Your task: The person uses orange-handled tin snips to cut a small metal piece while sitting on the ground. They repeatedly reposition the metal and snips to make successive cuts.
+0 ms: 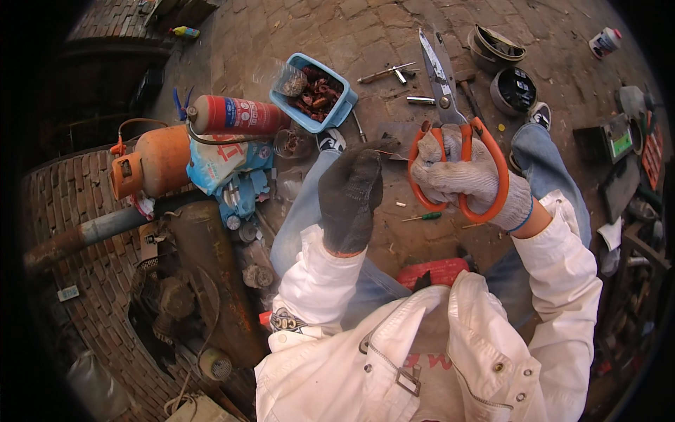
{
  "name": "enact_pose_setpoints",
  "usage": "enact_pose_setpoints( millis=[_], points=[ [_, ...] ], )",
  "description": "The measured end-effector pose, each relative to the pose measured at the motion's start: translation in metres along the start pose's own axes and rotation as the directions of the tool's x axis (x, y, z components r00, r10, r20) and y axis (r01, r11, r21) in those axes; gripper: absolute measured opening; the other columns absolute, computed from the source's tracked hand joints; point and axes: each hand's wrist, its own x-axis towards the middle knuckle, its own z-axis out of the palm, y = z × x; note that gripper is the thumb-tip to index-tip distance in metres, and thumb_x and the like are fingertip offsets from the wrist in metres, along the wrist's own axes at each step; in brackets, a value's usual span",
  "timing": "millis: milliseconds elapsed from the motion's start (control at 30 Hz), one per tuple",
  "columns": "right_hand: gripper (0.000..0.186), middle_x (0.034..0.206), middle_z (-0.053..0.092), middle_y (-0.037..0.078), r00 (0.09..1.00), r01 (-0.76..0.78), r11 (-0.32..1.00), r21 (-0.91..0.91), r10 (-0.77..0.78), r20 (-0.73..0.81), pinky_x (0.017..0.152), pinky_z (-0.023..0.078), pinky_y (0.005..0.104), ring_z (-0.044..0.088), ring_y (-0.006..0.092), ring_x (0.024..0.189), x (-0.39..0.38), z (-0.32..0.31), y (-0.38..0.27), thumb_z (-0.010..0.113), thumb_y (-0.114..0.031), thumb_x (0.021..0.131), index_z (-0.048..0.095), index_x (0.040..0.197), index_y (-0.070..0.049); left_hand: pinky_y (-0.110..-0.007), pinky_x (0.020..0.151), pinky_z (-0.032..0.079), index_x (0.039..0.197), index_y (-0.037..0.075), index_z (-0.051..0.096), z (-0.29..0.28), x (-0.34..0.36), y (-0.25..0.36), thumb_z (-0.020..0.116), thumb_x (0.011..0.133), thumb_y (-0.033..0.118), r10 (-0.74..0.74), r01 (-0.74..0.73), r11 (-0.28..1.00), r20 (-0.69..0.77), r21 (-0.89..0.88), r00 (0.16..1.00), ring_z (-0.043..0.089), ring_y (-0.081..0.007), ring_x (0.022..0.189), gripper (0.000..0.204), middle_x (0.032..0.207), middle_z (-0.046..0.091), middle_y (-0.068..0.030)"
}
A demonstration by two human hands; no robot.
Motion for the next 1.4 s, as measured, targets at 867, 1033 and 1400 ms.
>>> enact_pose_setpoints(
  millis=[867,1033,1400],
  points=[
    [0.029,0.096,0.066,0.007,0.807,0.199,0.743,-0.639,-0.494,-0.322,0.074,0.052,0.0265,0.061,0.0103,0.083,0.02,-0.006,0.023,0.076,-0.012,0.083,0.054,0.099,-0.003,-0.028,0.062,0.046,0.084,-0.002,0.071,0.0,0.034,-0.013,0.071,0.078,0.004,0.509,-0.391,0.822,-0.225,0.415,0.831,0.057,-0.0145,0.064,0.008,0.072,0.066,-0.0084],
    [0.033,0.099,0.064,0.006,0.767,0.25,0.838,-0.485,-0.477,-0.429,0.077,0.053,0.0268,0.061,0.0113,0.087,0.036,0.002,0.05,0.076,-0.006,0.082,0.054,0.106,-0.002,-0.032,0.064,0.047,0.082,-0.003,0.07,0.008,0.048,-0.024,0.07,0.076,0.003,0.561,-0.433,0.789,-0.224,0.435,0.797,0.059,-0.0201,0.065,0.008,0.07,0.064,-0.0117],
    [0.026,0.086,0.063,0.005,0.663,0.305,0.742,-0.597,-0.616,-0.426,0.076,0.05,0.0283,0.06,0.0128,0.081,0.086,-0.008,0.069,0.073,-0.021,0.087,0.057,0.093,-0.001,-0.027,0.069,0.05,0.084,-0.003,0.07,0.018,0.066,-0.041,0.072,0.078,0.0,0.623,-0.463,0.732,-0.217,0.5,0.751,0.062,-0.0115,0.072,0.007,0.078,0.068,-0.0057]
  ],
)
